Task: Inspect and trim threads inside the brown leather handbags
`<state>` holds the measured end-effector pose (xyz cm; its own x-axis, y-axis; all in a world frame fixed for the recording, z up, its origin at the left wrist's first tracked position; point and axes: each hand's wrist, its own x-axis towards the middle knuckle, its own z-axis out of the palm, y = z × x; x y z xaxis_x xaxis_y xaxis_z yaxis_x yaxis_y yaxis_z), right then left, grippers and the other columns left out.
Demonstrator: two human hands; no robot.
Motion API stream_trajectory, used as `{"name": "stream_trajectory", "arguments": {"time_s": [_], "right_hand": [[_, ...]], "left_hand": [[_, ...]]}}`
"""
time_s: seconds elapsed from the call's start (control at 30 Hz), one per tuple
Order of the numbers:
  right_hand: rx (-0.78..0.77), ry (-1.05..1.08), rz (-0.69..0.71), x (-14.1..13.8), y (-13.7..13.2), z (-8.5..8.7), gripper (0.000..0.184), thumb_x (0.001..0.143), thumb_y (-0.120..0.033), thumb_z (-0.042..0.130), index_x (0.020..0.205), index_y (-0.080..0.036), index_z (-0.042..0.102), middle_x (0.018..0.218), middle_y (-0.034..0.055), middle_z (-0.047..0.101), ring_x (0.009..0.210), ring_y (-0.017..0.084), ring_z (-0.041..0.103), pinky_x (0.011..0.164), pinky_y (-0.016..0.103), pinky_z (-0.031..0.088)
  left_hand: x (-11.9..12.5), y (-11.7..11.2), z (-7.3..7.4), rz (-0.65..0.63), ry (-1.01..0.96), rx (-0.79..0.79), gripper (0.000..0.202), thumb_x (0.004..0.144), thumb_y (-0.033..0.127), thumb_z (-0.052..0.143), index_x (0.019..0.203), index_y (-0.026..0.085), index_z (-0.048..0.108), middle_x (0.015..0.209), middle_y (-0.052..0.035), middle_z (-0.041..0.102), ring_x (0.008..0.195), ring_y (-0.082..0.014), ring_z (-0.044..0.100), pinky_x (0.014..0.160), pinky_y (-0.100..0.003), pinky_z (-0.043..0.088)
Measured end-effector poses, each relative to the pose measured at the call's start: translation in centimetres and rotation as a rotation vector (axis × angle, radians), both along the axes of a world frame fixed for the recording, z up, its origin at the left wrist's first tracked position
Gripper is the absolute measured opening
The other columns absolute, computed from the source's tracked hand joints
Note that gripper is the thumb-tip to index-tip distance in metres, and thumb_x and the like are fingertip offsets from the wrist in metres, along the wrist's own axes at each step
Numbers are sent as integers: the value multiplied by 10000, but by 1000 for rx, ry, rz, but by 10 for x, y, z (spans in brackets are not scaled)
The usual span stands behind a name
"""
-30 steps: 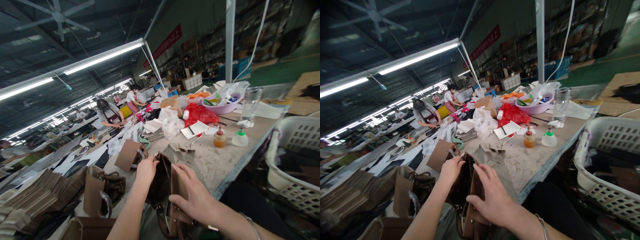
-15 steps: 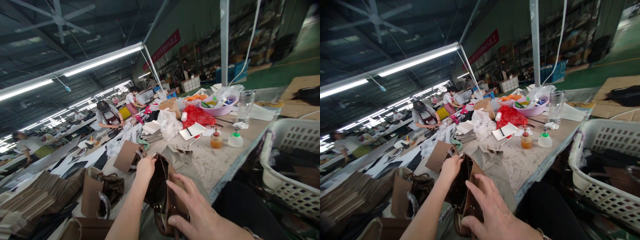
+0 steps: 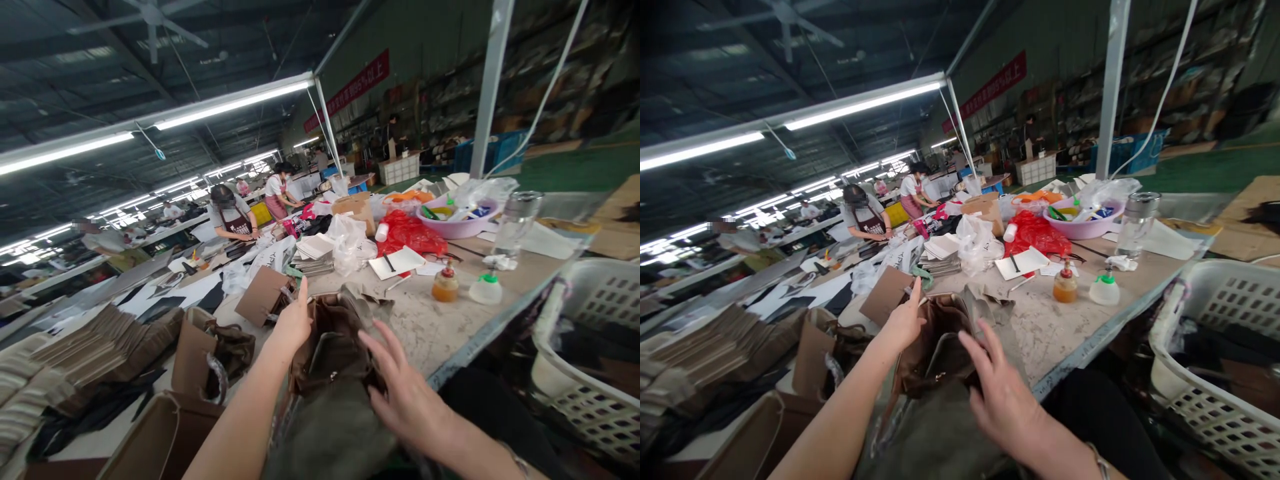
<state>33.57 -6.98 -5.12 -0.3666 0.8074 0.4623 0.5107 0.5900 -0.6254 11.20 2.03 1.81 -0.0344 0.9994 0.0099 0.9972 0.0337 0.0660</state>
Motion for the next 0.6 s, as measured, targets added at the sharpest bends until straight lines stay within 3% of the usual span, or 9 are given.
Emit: {"name": "stream_trajectory", "arguments": {"time_s": [0.07,0.13,0.23,0.3,0.37,0.43,0.5,0.6], "right_hand": [[-65,27,24,18,26,5,901,665,-75,456,1466,-252,84,1476,99,208,1287,249,347,1026,441,379],[-118,46,85,29,53,6,938,646,-65,460,1469,-254,53,1375,87,401,1153,212,494,968,400,436],[-164,52,117,30,82,1,868,652,-74,461,1459,-201,168,1225,81,556,1042,198,563,929,369,456],[-158,62,62,24,90,-4,754,670,-86,446,1411,-148,316,1230,107,560,1104,218,531,979,391,413],[-138,91,15,17,90,-9,654,691,-94,425,1345,-117,426,1256,127,541,1146,228,501,1010,408,380],[-131,122,32,14,85,-11,577,742,-121,419,1318,-103,462,1240,134,550,1126,228,512,995,404,394],[-139,150,64,13,79,-12,521,818,-207,447,1327,-96,453,1211,136,567,1088,228,534,960,394,423],[-138,164,9,12,76,-12,558,833,-392,553,1312,-115,478,1206,139,575,1086,253,537,948,407,430]], "left_hand": [[-7,-7,3,10,11,-45,1026,776,170,614,1426,188,-179,998,-136,669,921,-255,642,758,-296,444],[-11,-13,4,32,55,-50,1083,737,189,658,1427,208,-176,1143,-171,609,947,-272,632,767,-312,456],[-10,-19,4,-3,200,101,1068,663,140,699,1453,265,-10,1472,-194,238,1150,-328,509,871,-373,443],[-3,-19,3,-154,252,199,935,653,89,683,1427,263,188,1514,-132,134,1295,-331,338,998,-410,364],[5,-16,2,-371,219,216,761,674,74,662,1348,240,350,1471,-87,257,1337,-276,259,1081,-390,279],[13,-11,1,-529,139,201,603,708,108,661,1259,218,444,1354,-68,414,1286,-228,329,1091,-352,275],[19,-6,-2,-573,59,200,472,736,175,672,1173,192,495,1220,-66,508,1193,-210,418,1059,-338,320],[19,3,-10,-529,-22,228,370,741,240,694,1064,172,527,1094,-67,562,1087,-216,485,989,-352,380]]}}
